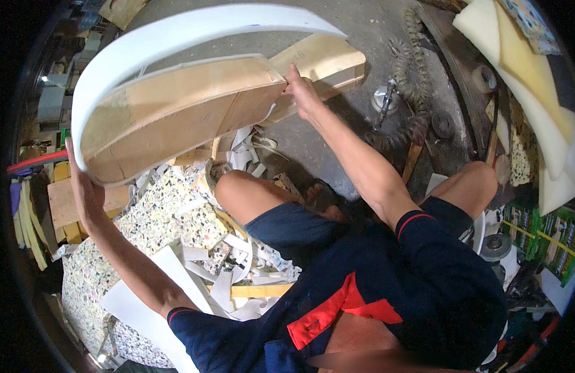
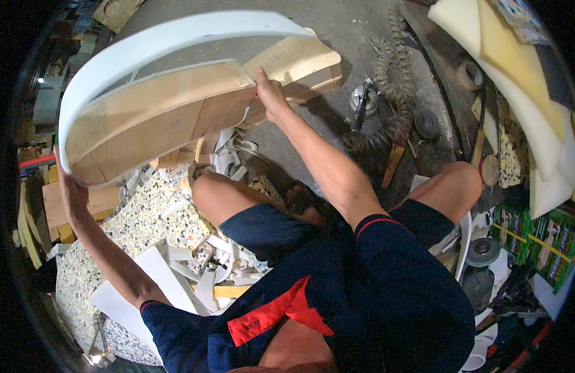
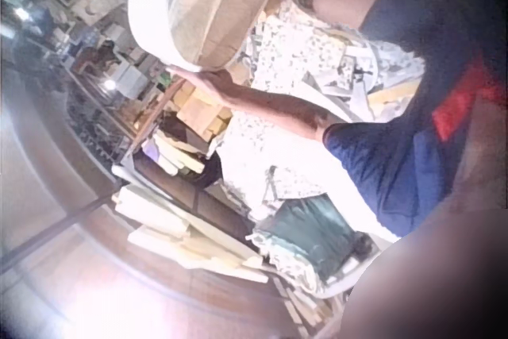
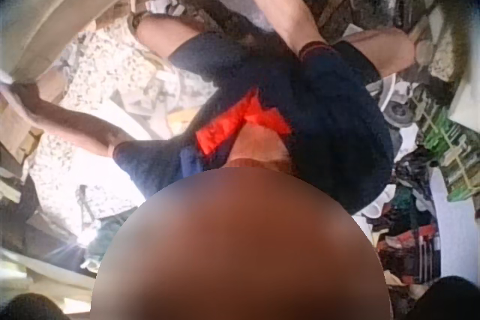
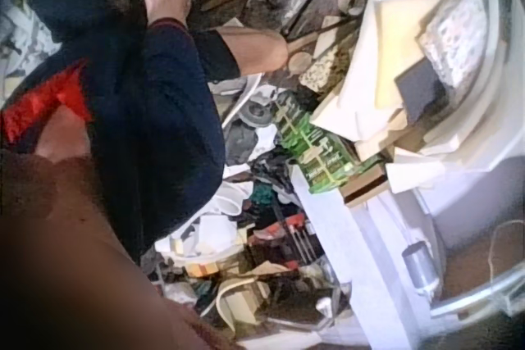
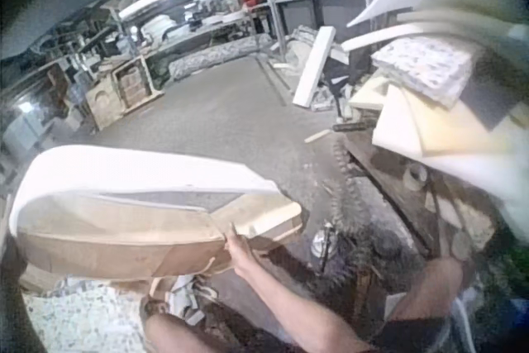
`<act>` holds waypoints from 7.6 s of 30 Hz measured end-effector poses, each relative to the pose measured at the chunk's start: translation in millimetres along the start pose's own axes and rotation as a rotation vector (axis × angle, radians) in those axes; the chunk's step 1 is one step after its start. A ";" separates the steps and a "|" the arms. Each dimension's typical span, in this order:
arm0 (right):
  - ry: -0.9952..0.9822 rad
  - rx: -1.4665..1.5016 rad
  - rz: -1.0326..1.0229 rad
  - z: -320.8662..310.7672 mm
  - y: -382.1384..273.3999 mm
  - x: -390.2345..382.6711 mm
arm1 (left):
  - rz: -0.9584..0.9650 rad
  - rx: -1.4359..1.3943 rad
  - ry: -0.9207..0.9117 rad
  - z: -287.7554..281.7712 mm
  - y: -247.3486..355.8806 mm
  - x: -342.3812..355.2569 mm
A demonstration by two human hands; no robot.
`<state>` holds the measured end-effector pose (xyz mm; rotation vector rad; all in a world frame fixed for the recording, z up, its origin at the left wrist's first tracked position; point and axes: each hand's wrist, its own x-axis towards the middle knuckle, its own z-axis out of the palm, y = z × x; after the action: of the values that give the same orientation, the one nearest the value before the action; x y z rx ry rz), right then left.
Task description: The person applies adhesive to a curved wooden piece using a spray gun, then presses a white foam sheet onto the glued surface. The person smooths the foam, trims excess material with a knife, and repositions the foam to ensure full coverage.
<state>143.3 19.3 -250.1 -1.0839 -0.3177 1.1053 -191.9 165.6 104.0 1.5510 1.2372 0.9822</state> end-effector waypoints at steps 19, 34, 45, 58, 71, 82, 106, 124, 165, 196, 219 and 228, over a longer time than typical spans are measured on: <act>0.194 -0.563 -0.222 -139.6 -189.1 14.3 | -0.434 -0.784 -0.099 177.3 -288.4 -33.0; 0.226 -1.275 -0.493 -120.9 -320.0 142.5 | -0.251 -0.549 -0.215 163.0 -311.7 -23.8; 0.304 -0.551 -0.150 -211.5 -184.0 82.8 | -0.105 -0.275 -0.206 170.9 -284.4 -27.8; 0.396 -0.144 -0.082 -208.1 -158.4 71.2 | -0.120 -0.151 -0.199 173.1 -297.5 -9.4; -0.112 -0.426 0.076 6.9 -113.0 -50.7 | 0.203 0.076 -0.115 181.6 -343.2 5.0; -0.458 -0.479 -0.415 134.9 -88.7 -40.6 | 0.561 0.534 0.021 177.7 -289.7 -43.0; 0.131 -0.351 -0.193 -191.7 -114.9 33.6 | 0.362 0.441 0.156 172.0 -281.8 -53.4; 0.561 -1.062 -0.063 -227.4 32.0 -139.1 | -0.087 -0.443 0.507 151.8 -238.2 -6.3; -0.271 -0.978 -0.397 151.8 -35.6 -155.6 | -0.108 -1.122 0.091 144.6 -283.8 -76.9; -0.217 -0.807 -0.276 139.8 -58.0 -131.1 | -0.144 -1.117 0.125 147.2 -283.0 -75.6; 0.290 -0.863 -0.251 31.3 -155.4 -116.8 | -0.183 -1.037 0.149 147.5 -285.2 -73.6; 0.404 -0.833 -0.255 -2.0 -197.9 -114.2 | -0.152 -1.070 0.128 146.7 -295.0 -68.6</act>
<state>202.4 -83.7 -54.9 -1.9038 -0.5977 0.4861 -146.1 103.7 -223.6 0.5528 0.6642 1.3355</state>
